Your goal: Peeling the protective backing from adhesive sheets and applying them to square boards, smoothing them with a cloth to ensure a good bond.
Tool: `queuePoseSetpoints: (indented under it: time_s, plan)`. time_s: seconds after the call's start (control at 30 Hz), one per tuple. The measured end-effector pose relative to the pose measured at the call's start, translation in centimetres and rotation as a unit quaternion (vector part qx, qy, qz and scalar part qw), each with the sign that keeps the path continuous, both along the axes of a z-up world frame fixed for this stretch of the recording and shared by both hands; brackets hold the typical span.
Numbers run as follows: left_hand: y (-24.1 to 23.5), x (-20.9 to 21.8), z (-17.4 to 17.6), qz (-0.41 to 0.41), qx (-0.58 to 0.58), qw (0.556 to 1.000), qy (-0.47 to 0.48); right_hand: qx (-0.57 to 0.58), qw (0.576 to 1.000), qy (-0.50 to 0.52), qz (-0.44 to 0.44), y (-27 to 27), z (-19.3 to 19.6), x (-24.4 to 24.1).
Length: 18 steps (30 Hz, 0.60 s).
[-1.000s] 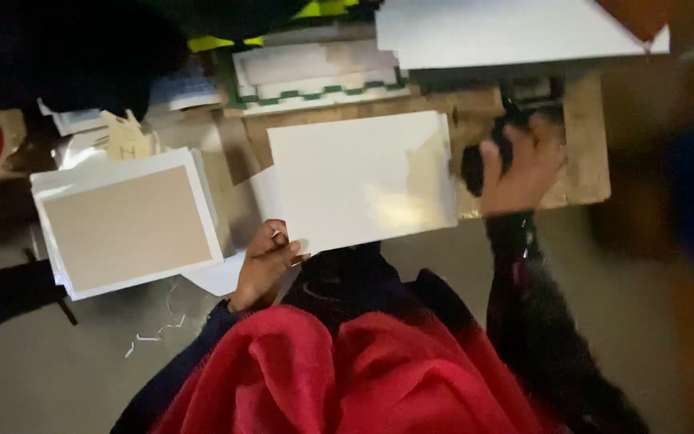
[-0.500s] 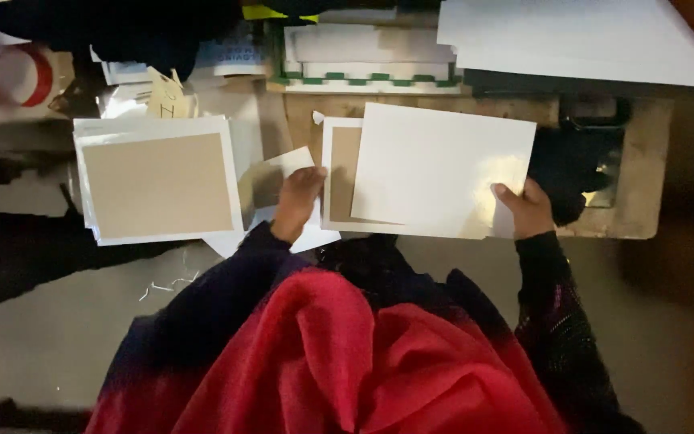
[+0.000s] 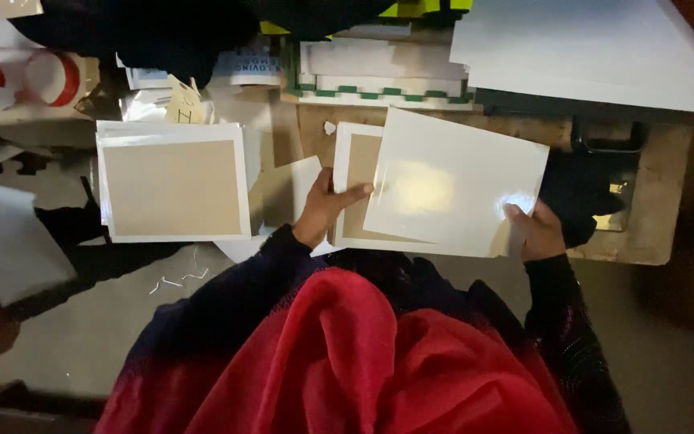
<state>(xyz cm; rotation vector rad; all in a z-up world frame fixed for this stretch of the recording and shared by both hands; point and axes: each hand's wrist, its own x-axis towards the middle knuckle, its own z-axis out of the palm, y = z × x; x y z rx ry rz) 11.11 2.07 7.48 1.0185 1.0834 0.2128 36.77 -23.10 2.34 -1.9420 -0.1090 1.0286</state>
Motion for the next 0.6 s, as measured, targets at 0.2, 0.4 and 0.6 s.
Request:
queuePoseSetpoints:
  time_s: [0.2,0.4,0.6]
  plan:
    - [-1.0,-3.3,-3.5,0.096,0.007,0.993,-0.061,-0.039,0.997,0.051,0.039,2.5,9.6,-2.7]
    - [8.6,-26.9,-5.8,0.084,0.227,0.965,0.1,0.102,0.992,-0.006,-0.079,-2.5,4.9,-1.7]
    - [6.2,-22.1,7.0,-0.004,0.209,0.972,-0.108,0.08,0.991,-0.019,-0.101,-1.4,-0.3,-2.5]
